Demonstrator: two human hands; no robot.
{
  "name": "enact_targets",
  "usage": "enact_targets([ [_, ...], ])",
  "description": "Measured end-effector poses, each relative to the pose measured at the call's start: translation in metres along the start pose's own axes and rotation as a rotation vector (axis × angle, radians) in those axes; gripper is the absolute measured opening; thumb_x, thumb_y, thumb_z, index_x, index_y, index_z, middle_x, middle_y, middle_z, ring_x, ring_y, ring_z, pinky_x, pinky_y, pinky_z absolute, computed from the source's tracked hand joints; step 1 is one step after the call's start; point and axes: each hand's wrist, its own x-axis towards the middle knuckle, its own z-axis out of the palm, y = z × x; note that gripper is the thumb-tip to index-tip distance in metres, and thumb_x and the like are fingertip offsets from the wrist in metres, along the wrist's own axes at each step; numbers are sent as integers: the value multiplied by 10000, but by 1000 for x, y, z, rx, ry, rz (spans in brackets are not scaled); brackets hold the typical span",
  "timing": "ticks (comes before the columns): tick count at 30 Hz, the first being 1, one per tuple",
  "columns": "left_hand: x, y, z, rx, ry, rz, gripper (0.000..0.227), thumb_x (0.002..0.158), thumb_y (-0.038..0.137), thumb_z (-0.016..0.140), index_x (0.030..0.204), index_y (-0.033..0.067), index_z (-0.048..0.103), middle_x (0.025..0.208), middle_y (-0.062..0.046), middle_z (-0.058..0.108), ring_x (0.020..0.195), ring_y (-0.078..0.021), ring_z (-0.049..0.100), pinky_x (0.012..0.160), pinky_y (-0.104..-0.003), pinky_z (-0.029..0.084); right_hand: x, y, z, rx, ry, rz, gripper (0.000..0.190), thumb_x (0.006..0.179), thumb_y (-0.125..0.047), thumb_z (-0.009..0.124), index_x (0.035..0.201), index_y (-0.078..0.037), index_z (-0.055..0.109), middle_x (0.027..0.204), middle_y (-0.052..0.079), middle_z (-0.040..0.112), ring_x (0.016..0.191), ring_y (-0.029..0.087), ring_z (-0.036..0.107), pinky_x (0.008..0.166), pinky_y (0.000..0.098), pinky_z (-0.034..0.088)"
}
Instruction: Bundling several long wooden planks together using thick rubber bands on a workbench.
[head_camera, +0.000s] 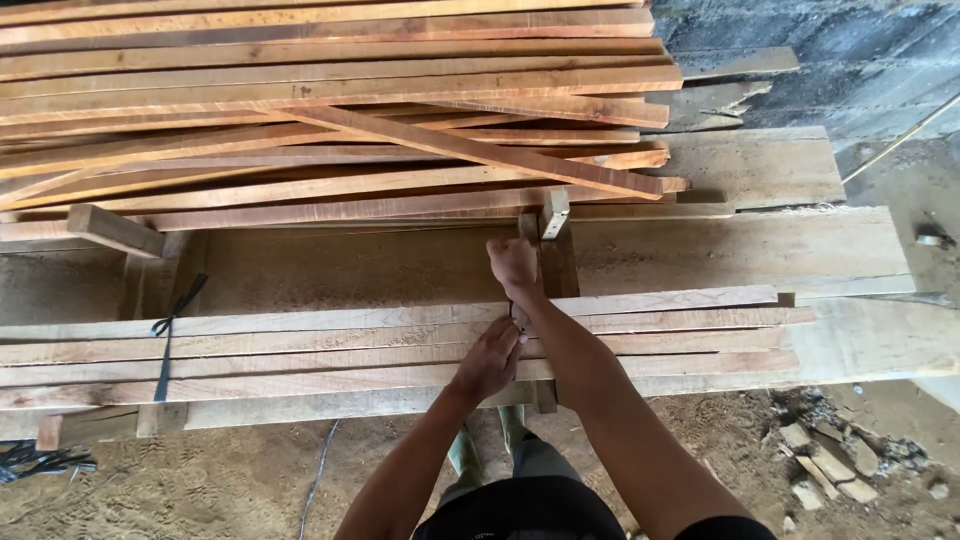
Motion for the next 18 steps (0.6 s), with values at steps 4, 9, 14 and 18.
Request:
enact_targets([
  [4,0,4,-2,-35,-76,-94,74,1005,19,570,1014,-51,549,1063,-245,620,1052,-425,612,905,-503,536,3,11,8,-132,-76,0,526,915,-265,629,481,10,517,430,114,529,338,211,487,392,452,412],
  [9,6,7,-7,-75,-60,-110,121,975,19,594,1061,-60,562,1101,-266,608,1063,-447,605,901,-506,528,6,23,22,-173,-84,-133,438,853,-250,666,516,8,557,474,197,553,417,363,588,456,511,481],
  [14,13,3,-10,-53,-14,-75,115,973,1,586,1066,-61,557,1111,-277,606,1091,-466,599,921,-522,523,17,41,43,-258,-156,-187,447,863,-266,680,550,23,545,509,232,565,461,413,604,479,532,511],
  [18,8,-7,-3,-75,-14,-111,109,965,8,570,1050,-57,553,1086,-264,622,1048,-443,614,888,-506,538,19,57,54,-260,32,-436,413,825,-248,718,573,36,555,550,259,554,506,447,582,459,545,499],
])
